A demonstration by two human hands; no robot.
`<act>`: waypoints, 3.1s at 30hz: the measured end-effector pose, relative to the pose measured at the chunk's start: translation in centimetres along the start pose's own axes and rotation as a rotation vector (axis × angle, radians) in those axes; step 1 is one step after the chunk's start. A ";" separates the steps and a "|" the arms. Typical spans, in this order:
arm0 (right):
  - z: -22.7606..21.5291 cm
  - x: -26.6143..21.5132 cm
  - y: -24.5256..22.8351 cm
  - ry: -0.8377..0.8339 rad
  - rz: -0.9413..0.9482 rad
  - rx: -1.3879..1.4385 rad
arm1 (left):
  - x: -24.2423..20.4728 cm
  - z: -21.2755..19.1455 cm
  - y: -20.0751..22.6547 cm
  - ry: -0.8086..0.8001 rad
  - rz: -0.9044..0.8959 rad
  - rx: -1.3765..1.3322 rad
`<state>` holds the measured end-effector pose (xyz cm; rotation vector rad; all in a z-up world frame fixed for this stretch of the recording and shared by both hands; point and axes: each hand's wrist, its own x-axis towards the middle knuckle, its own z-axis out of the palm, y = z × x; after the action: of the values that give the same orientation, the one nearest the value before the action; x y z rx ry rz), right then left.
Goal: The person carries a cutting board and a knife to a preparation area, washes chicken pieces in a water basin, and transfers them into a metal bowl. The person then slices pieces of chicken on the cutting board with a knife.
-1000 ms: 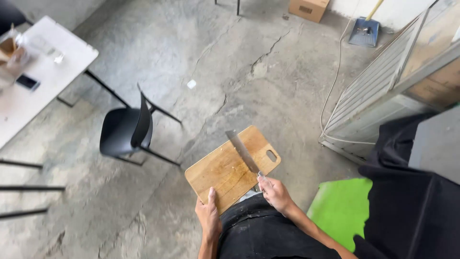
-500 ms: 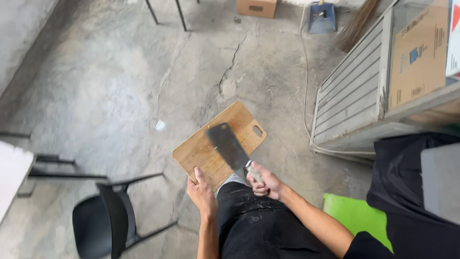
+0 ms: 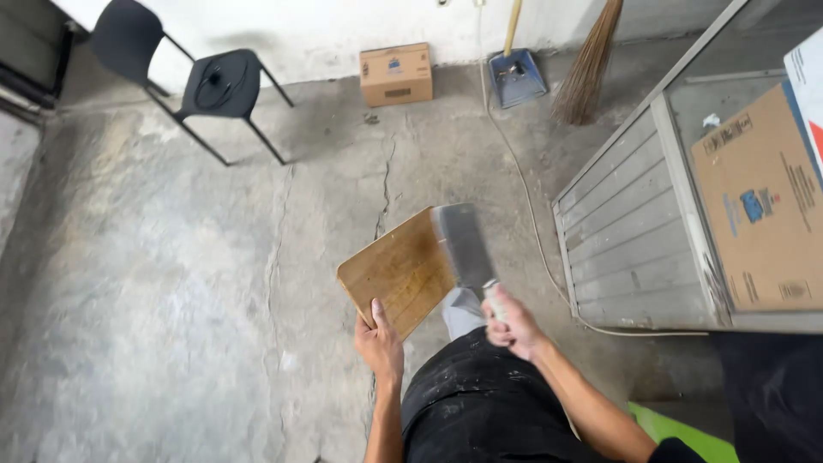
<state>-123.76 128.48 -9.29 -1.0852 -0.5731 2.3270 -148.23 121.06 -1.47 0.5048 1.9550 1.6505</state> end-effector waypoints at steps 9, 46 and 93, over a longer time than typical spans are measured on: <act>-7.7 19.4 -13.1 0.188 0.069 0.038 | 16.8 18.1 2.5 -0.072 -0.059 0.259; -36.7 33.9 -74.6 1.785 -0.965 -0.931 | 33.2 112.7 15.8 -1.231 0.363 0.444; -92.3 -4.1 -103.7 2.119 -0.546 0.812 | -44.1 198.9 15.6 -2.617 0.022 0.538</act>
<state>-21.23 222.00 -3.30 -1.7364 0.7365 0.0375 7.03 253.91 -2.32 1.5153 0.0786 -0.3890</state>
